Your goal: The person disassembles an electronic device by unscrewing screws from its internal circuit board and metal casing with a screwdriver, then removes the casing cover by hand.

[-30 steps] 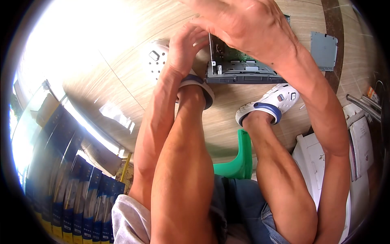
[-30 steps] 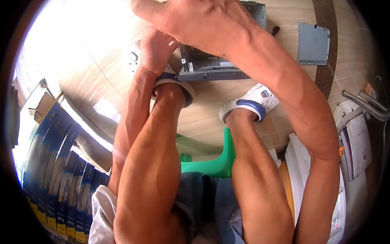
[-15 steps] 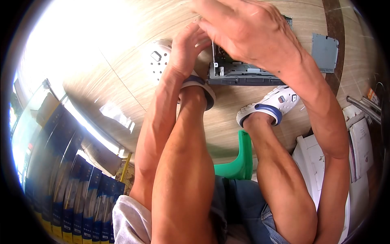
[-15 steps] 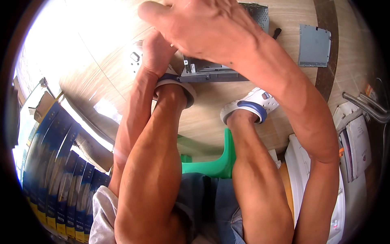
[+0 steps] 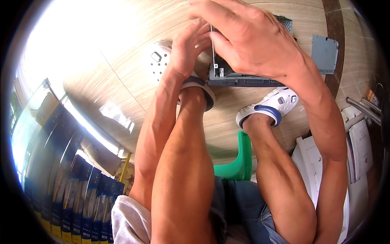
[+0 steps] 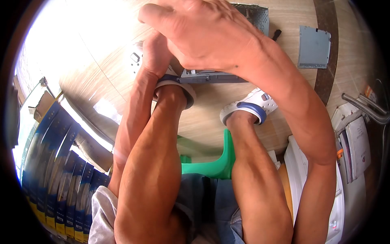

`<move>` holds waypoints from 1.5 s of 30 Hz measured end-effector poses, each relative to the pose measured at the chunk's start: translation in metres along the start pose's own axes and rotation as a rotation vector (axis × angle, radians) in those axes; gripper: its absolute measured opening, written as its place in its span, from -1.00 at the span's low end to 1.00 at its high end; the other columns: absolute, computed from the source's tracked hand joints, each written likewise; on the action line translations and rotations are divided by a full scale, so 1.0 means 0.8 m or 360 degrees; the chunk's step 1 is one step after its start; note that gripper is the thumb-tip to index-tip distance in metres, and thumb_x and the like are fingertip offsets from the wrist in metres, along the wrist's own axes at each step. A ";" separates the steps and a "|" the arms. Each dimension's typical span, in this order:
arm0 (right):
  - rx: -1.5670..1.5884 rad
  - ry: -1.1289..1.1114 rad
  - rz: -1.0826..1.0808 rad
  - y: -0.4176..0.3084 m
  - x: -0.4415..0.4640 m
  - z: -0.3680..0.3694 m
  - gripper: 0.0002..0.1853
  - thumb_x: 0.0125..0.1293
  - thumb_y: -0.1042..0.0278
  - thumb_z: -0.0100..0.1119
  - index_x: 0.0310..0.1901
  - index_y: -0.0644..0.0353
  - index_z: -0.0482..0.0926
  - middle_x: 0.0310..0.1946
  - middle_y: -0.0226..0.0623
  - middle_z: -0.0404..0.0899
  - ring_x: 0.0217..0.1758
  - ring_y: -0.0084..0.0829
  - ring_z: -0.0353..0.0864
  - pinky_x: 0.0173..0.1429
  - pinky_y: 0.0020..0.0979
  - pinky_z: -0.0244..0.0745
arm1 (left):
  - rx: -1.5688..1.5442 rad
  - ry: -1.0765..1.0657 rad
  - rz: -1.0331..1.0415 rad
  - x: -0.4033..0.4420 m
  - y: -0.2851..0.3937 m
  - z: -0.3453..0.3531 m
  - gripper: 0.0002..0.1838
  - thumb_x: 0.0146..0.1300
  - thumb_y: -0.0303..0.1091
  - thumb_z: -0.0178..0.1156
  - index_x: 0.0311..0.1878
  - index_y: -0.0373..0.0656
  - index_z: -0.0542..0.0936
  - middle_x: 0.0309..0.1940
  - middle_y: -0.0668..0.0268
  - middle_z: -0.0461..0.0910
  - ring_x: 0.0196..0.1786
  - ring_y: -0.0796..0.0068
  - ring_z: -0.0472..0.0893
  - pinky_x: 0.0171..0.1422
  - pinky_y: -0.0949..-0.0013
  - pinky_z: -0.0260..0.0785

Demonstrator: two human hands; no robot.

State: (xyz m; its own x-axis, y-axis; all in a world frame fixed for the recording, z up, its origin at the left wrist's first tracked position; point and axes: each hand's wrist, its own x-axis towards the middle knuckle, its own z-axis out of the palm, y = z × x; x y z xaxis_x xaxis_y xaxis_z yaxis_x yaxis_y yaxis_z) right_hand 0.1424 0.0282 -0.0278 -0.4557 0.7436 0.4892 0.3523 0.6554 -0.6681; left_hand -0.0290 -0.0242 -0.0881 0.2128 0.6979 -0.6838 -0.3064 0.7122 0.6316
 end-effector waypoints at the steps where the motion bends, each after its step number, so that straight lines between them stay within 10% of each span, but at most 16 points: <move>1: 0.0082 0.0031 -0.0033 0.000 0.003 0.002 -0.80 0.26 0.55 0.20 -0.09 0.30 0.50 -0.42 -0.09 0.58 -0.40 -0.08 0.71 -0.38 -0.21 0.64 | -0.0029 0.0005 -0.0012 -0.007 0.005 0.006 -0.23 0.46 0.16 0.07 0.46 -0.31 0.37 0.36 0.02 0.47 0.40 0.16 0.43 0.54 0.07 0.17; 8: -0.0298 -0.0618 0.0317 -0.037 0.025 -0.053 -0.78 0.24 0.59 0.19 -0.09 0.37 0.46 -0.43 -0.04 0.54 -0.36 -0.06 0.71 -0.28 -0.22 0.66 | -0.0067 0.0049 -0.0012 -0.009 0.005 0.009 -0.22 0.48 0.17 0.02 0.50 -0.29 0.34 0.37 0.04 0.46 0.42 0.15 0.41 0.56 0.05 0.15; 13: 0.0160 -0.0023 -0.0040 -0.021 0.013 -0.027 -0.76 0.29 0.54 0.19 -0.02 0.35 0.48 -0.43 -0.06 0.55 -0.41 -0.12 0.72 -0.39 -0.22 0.66 | 0.0018 -0.0033 0.0014 -0.003 0.001 0.000 -0.26 0.49 0.15 0.02 0.46 -0.31 0.38 0.35 0.04 0.47 0.40 0.16 0.43 0.55 0.05 0.16; 20: -0.0355 -0.0809 0.0504 -0.038 0.025 -0.050 -0.66 0.32 0.56 0.16 0.13 0.32 0.51 -0.22 0.09 0.62 -0.15 -0.03 0.74 -0.12 -0.16 0.73 | -0.0099 0.0050 0.0002 -0.009 0.005 0.008 -0.29 0.46 0.13 0.07 0.40 -0.31 0.42 0.32 0.02 0.49 0.36 0.17 0.46 0.51 0.06 0.21; 25: 0.0106 -0.0231 0.0092 -0.022 0.008 -0.028 -0.66 0.34 0.53 0.17 0.14 0.28 0.53 -0.19 0.06 0.64 -0.11 -0.05 0.74 -0.06 -0.12 0.72 | 0.0248 -0.0090 0.0117 -0.003 -0.003 -0.007 -0.29 0.46 0.12 0.08 0.42 -0.30 0.42 0.30 0.03 0.51 0.37 0.17 0.46 0.50 0.07 0.20; 34: -0.0231 -0.0828 0.0514 -0.043 0.027 -0.051 -0.70 0.37 0.51 0.15 0.12 0.29 0.52 -0.16 0.09 0.61 -0.11 -0.08 0.74 -0.10 -0.17 0.72 | -0.0071 0.0042 -0.0003 -0.010 0.006 0.008 -0.19 0.43 0.16 0.10 0.47 -0.36 0.35 0.34 0.00 0.48 0.38 0.14 0.44 0.54 0.07 0.16; 45: -0.0094 -0.0368 0.0126 -0.025 0.008 -0.029 -0.79 0.36 0.50 0.15 0.00 0.28 0.53 -0.38 -0.09 0.56 -0.35 -0.13 0.74 -0.29 -0.23 0.71 | 0.0327 -0.0066 0.0102 0.004 -0.008 -0.012 -0.26 0.47 0.16 0.04 0.44 -0.30 0.41 0.33 0.06 0.50 0.38 0.18 0.45 0.51 0.07 0.20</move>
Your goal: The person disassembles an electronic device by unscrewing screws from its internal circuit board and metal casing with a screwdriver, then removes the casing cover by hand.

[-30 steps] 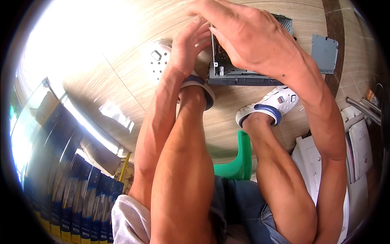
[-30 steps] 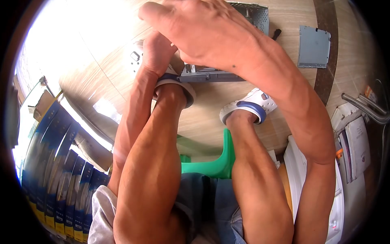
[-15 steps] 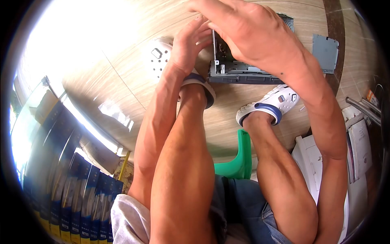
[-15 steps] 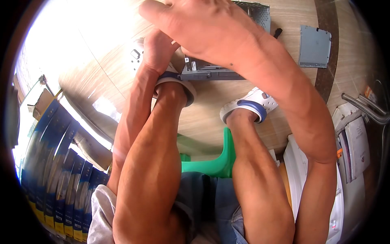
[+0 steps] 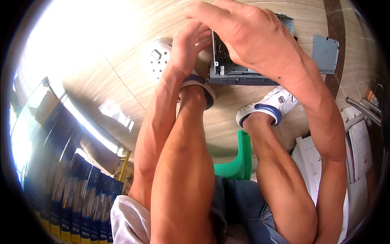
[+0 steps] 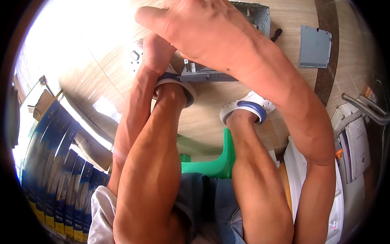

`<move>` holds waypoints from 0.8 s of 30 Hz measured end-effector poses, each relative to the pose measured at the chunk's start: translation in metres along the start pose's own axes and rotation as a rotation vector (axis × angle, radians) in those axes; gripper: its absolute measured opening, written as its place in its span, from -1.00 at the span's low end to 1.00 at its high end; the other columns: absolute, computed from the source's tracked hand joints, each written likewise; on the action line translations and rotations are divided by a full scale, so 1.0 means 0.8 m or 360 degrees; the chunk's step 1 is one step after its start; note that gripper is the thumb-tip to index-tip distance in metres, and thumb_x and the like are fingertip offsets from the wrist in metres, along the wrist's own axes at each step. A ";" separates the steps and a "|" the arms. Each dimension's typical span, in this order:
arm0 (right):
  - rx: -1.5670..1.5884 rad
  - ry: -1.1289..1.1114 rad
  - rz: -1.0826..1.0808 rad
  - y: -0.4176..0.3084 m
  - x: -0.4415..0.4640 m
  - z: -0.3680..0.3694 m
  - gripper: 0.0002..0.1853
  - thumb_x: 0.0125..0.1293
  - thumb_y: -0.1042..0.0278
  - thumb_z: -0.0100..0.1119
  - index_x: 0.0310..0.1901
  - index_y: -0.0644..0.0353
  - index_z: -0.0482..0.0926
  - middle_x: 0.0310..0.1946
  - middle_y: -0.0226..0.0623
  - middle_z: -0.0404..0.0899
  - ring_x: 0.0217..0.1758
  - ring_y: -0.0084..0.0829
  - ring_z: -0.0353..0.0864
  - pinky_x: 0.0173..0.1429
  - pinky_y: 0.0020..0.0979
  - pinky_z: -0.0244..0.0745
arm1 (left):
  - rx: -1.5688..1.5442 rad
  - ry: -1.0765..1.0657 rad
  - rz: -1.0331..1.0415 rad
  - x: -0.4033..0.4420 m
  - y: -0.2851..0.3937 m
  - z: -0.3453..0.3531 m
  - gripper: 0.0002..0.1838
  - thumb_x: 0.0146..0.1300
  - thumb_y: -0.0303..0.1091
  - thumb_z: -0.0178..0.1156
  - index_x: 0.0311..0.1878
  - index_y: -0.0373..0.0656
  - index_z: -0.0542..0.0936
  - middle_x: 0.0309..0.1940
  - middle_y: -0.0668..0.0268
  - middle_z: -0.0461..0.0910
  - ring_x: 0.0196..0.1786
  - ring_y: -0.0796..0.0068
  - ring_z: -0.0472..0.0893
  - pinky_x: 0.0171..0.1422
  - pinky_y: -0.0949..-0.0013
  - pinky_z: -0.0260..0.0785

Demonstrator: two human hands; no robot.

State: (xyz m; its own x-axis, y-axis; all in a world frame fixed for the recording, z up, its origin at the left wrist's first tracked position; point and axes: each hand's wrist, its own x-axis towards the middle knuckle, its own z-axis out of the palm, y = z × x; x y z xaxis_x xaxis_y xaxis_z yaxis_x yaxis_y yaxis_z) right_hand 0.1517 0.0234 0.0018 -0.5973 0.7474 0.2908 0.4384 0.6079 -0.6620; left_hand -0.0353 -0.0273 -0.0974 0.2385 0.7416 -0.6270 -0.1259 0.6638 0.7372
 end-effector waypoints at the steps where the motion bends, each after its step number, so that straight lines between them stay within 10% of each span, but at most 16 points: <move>1: -0.0024 -0.0036 0.0020 -0.002 0.000 -0.002 -0.80 0.36 0.50 0.15 0.00 0.28 0.52 -0.39 -0.09 0.56 -0.34 -0.14 0.75 -0.28 -0.23 0.71 | 0.0016 0.0018 0.0011 -0.001 0.003 0.002 -0.28 0.48 0.16 0.03 0.43 -0.28 0.43 0.33 0.07 0.50 0.38 0.18 0.45 0.51 0.06 0.20; 24: -0.0079 -0.0045 0.0113 -0.008 0.000 -0.014 -0.86 0.31 0.54 0.14 -0.12 0.27 0.47 -0.29 0.00 0.59 -0.28 -0.03 0.73 -0.24 -0.15 0.67 | -0.0384 0.0129 -0.0133 -0.012 0.022 0.020 -0.23 0.44 0.14 0.11 0.47 -0.31 0.39 0.32 0.08 0.52 0.36 0.23 0.46 0.49 0.12 0.21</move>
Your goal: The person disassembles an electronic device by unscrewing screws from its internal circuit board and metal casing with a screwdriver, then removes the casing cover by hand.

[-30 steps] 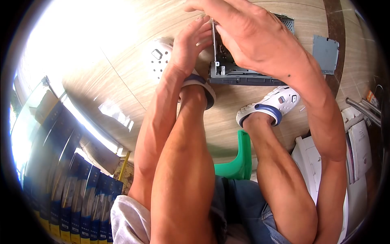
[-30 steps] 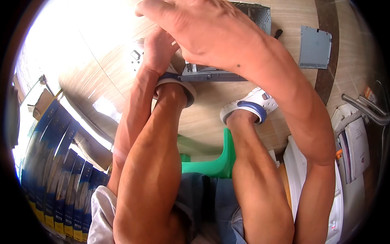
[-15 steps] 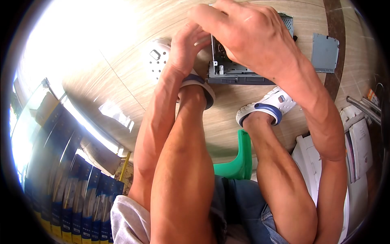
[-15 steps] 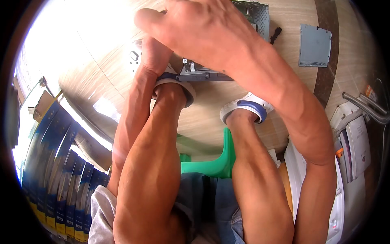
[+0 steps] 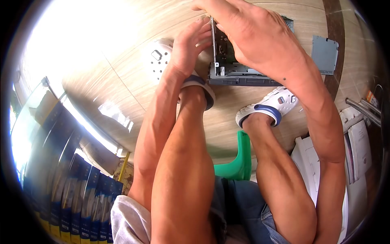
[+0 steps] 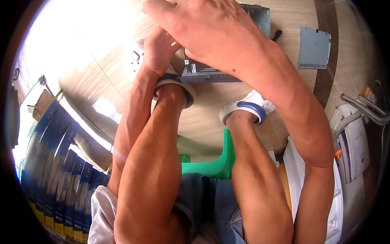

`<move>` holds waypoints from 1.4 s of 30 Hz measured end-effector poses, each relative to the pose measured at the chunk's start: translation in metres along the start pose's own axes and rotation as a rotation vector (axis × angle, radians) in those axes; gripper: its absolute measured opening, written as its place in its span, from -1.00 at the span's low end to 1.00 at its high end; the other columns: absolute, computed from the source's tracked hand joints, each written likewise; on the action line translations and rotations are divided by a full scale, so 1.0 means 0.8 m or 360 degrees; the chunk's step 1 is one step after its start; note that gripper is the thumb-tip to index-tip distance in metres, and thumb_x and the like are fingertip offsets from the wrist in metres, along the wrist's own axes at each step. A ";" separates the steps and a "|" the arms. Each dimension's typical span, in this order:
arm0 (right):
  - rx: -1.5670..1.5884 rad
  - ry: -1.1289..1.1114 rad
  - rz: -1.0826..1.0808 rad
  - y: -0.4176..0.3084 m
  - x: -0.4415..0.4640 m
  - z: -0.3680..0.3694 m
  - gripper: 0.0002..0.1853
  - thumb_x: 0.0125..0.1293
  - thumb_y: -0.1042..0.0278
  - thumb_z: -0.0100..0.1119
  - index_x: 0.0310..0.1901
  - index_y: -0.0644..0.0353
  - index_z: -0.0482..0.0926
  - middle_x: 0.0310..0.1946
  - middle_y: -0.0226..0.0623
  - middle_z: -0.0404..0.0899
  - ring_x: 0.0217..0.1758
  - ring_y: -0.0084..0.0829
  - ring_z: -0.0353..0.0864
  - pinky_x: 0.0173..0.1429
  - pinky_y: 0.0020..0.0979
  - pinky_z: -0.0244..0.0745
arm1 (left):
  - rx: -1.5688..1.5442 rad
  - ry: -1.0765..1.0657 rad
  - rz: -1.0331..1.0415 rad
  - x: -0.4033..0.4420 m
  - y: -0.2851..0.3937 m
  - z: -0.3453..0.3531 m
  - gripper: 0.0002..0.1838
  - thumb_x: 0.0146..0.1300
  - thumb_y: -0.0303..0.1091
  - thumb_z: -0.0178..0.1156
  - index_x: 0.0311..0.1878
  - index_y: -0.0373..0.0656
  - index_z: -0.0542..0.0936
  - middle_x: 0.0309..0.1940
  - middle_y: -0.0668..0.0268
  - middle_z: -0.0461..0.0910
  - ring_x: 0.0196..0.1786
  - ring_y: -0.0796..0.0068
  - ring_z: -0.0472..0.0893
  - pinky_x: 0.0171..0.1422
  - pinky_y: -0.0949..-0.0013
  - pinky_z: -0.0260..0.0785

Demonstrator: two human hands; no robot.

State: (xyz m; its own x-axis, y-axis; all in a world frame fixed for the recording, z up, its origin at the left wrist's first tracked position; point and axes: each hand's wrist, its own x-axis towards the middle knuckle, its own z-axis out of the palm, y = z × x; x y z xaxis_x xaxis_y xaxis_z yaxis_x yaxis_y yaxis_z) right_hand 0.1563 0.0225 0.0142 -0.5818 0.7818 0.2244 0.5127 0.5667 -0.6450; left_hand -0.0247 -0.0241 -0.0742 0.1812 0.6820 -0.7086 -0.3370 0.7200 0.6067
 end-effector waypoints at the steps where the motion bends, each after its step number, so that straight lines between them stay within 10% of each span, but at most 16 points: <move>1: 0.0004 -0.0060 0.0058 -0.001 0.000 -0.003 -0.86 0.31 0.54 0.14 -0.12 0.26 0.47 -0.28 0.01 0.59 -0.27 -0.02 0.73 -0.25 -0.14 0.67 | 0.0002 0.0013 -0.0007 0.001 -0.001 0.000 -0.24 0.44 0.14 0.10 0.46 -0.31 0.39 0.32 0.07 0.52 0.35 0.22 0.46 0.49 0.12 0.21; 21: -0.0163 -0.0036 -0.0055 0.010 0.007 0.002 -0.82 0.14 0.53 0.26 -0.25 0.26 0.47 -0.47 -0.06 0.62 -0.24 -0.05 0.71 0.16 -0.08 0.54 | 0.0131 -0.0023 0.0052 0.007 -0.015 -0.014 -0.38 0.49 0.12 0.00 0.35 -0.19 0.49 0.30 0.19 0.55 0.35 0.26 0.46 0.47 0.08 0.20; 23: -0.0187 0.0114 -0.0089 0.004 0.001 0.009 -0.87 0.28 0.42 0.29 -0.20 0.21 0.56 -0.52 -0.26 0.56 -0.40 -0.32 0.67 -0.28 -0.33 0.60 | 0.0155 0.0001 0.0038 0.007 -0.016 -0.017 -0.40 0.50 0.11 0.00 0.35 -0.17 0.50 0.31 0.20 0.54 0.36 0.26 0.45 0.47 0.07 0.20; 30: 0.0359 0.0274 0.0503 -0.042 -0.033 -0.093 -0.56 0.20 0.66 0.29 0.14 0.23 0.54 -0.27 -0.17 0.72 -0.24 -0.22 0.75 -0.13 -0.23 0.63 | 0.0033 -0.0048 -0.0098 0.012 -0.015 -0.020 -0.25 0.47 0.16 0.02 0.51 -0.21 0.35 0.39 0.16 0.47 0.43 0.25 0.40 0.51 0.09 0.15; 36: 0.1005 0.1218 0.0988 0.007 -0.207 -0.179 -0.51 0.40 0.50 0.15 0.32 0.36 0.32 -0.18 -0.01 0.70 -0.13 -0.31 0.72 -0.06 -0.37 0.62 | 0.0010 -0.0029 -0.0125 0.022 -0.016 -0.022 -0.24 0.50 0.11 -0.02 0.55 -0.26 0.30 0.42 0.13 0.45 0.42 0.25 0.42 0.51 0.13 0.16; 40: 0.0467 0.1306 0.1951 0.054 -0.335 -0.150 -0.70 0.36 0.50 0.12 0.09 0.38 0.45 -0.25 -0.05 0.69 -0.20 -0.31 0.72 -0.05 -0.29 0.69 | 0.0024 0.0030 -0.0028 0.019 -0.019 -0.018 -0.29 0.52 0.07 -0.03 0.52 -0.28 0.33 0.41 0.13 0.46 0.41 0.24 0.43 0.49 0.12 0.19; 42: 0.0492 0.1259 0.2091 0.068 -0.373 -0.125 -0.72 0.34 0.50 0.11 0.06 0.37 0.47 -0.27 -0.09 0.68 -0.21 -0.35 0.71 -0.08 -0.32 0.68 | 0.0792 -0.0014 0.0200 0.019 -0.020 -0.023 -0.32 0.54 0.04 -0.06 0.50 -0.29 0.34 0.39 0.13 0.47 0.39 0.23 0.44 0.47 0.13 0.24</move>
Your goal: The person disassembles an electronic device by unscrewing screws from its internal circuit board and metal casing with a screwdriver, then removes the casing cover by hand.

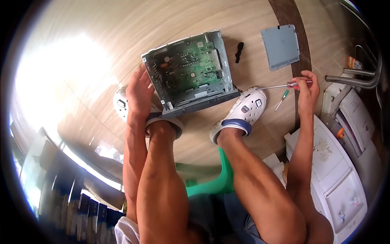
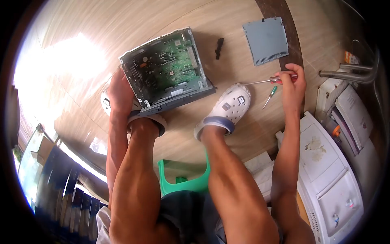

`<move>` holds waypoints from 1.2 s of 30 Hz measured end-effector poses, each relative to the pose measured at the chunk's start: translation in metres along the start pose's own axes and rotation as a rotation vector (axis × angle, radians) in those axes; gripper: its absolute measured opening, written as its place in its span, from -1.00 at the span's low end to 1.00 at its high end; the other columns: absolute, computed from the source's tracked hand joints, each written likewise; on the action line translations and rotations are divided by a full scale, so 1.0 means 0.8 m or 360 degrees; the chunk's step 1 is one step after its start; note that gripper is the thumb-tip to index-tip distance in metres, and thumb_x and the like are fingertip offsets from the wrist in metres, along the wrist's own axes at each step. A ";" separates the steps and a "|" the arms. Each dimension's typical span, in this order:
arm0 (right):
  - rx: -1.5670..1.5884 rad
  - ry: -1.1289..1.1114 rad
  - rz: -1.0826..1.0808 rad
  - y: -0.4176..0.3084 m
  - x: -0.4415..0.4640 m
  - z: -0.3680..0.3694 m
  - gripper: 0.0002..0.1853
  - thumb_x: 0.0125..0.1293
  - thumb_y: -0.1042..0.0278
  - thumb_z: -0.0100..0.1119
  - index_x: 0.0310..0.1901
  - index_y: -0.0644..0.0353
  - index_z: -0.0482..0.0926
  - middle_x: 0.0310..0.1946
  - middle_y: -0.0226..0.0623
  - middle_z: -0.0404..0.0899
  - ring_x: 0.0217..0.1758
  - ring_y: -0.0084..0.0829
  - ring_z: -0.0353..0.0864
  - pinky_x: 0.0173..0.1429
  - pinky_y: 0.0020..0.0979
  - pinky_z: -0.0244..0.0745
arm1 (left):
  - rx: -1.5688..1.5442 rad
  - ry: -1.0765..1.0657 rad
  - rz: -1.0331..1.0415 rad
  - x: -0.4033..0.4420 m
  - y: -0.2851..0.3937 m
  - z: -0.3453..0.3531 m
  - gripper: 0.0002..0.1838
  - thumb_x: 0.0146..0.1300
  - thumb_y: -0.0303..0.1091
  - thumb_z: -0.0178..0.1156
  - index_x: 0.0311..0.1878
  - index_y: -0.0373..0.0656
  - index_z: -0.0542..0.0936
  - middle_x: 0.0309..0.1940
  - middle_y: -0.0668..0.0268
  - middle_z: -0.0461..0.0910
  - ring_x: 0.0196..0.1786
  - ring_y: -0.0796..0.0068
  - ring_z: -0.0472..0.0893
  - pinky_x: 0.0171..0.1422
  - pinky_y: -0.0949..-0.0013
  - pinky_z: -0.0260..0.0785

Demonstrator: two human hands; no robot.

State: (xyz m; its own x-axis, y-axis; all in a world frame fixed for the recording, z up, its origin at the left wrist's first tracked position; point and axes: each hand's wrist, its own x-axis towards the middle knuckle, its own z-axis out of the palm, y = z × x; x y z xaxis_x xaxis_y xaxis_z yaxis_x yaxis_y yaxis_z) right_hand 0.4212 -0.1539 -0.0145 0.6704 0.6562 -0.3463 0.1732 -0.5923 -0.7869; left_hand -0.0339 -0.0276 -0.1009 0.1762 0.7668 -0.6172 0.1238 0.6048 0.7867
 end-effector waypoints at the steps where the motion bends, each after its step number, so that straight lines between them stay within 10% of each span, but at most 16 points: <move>1: -0.0023 -0.0003 0.0070 0.005 0.000 0.003 -0.73 0.33 0.50 0.11 0.05 0.36 0.48 -0.28 -0.12 0.67 -0.22 -0.36 0.70 -0.09 -0.33 0.67 | 0.0275 -0.0010 0.0085 0.001 -0.002 -0.003 -0.34 0.55 0.02 -0.07 0.50 -0.29 0.34 0.38 0.12 0.48 0.38 0.22 0.45 0.46 0.13 0.26; 3: 0.0027 -0.0031 0.0030 0.006 0.007 0.006 -0.74 0.32 0.50 0.12 0.02 0.34 0.50 -0.31 -0.18 0.66 -0.24 -0.40 0.68 -0.12 -0.35 0.66 | 0.0710 0.0005 0.0224 0.005 -0.009 -0.007 -0.37 0.57 -0.02 -0.10 0.49 -0.30 0.34 0.37 0.11 0.48 0.37 0.20 0.47 0.45 0.14 0.29; 6: 0.0140 -0.0128 -0.0060 -0.013 0.023 0.026 -0.75 0.28 0.50 0.13 -0.01 0.32 0.54 -0.34 -0.26 0.65 -0.32 -0.47 0.64 -0.22 -0.36 0.62 | -0.0249 -0.0021 0.0039 0.002 -0.003 0.000 -0.41 0.60 -0.07 -0.13 0.49 -0.30 0.34 0.35 0.09 0.50 0.33 0.19 0.51 0.43 0.18 0.35; 15: -0.0372 -0.0355 0.0157 -0.066 0.053 0.132 -0.65 0.32 0.31 0.24 0.08 0.29 0.57 -0.30 -0.25 0.68 -0.54 -0.49 0.64 -0.45 -0.38 0.57 | -0.0914 -0.0074 -0.0151 0.001 0.012 0.011 -0.42 0.61 -0.04 -0.14 0.46 -0.27 0.37 0.29 0.13 0.55 0.27 0.23 0.54 0.38 0.20 0.38; 27: -0.0934 -0.0432 -0.0115 -0.014 0.026 0.217 -0.57 0.22 0.23 0.38 0.06 0.27 0.60 -0.09 -0.01 0.75 0.04 0.01 0.73 0.13 -0.15 0.59 | 0.0407 -0.0028 0.0155 0.003 0.000 -0.001 -0.36 0.54 0.04 -0.05 0.47 -0.24 0.37 0.29 0.19 0.53 0.28 0.30 0.50 0.38 0.20 0.31; 30: -0.1038 -0.0485 -0.0031 -0.022 0.032 0.216 -0.59 0.21 0.29 0.34 0.07 0.26 0.61 -0.03 -0.01 0.73 0.10 -0.01 0.71 0.17 -0.16 0.58 | -0.0424 -0.0016 -0.0060 0.006 -0.010 -0.008 -0.33 0.52 0.06 -0.01 0.48 -0.25 0.37 0.30 0.19 0.53 0.28 0.32 0.50 0.39 0.19 0.30; 36: -0.0886 -0.0553 0.0169 -0.012 0.038 0.211 -0.55 0.22 0.29 0.27 0.15 0.22 0.61 0.11 -0.03 0.68 0.21 -0.07 0.66 0.28 -0.19 0.52 | -0.0478 -0.0005 -0.0088 0.006 -0.013 -0.006 -0.38 0.51 0.03 0.02 0.43 -0.25 0.42 0.28 0.21 0.55 0.27 0.34 0.51 0.35 0.20 0.32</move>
State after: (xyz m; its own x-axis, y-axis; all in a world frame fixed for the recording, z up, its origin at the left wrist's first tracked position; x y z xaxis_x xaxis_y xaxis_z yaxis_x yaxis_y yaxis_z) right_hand 0.3181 -0.0496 -0.1032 0.4488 0.6383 -0.6254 0.5282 -0.7540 -0.3905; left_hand -0.0392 -0.0292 -0.1125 0.1802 0.7306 -0.6586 -0.1609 0.6824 0.7130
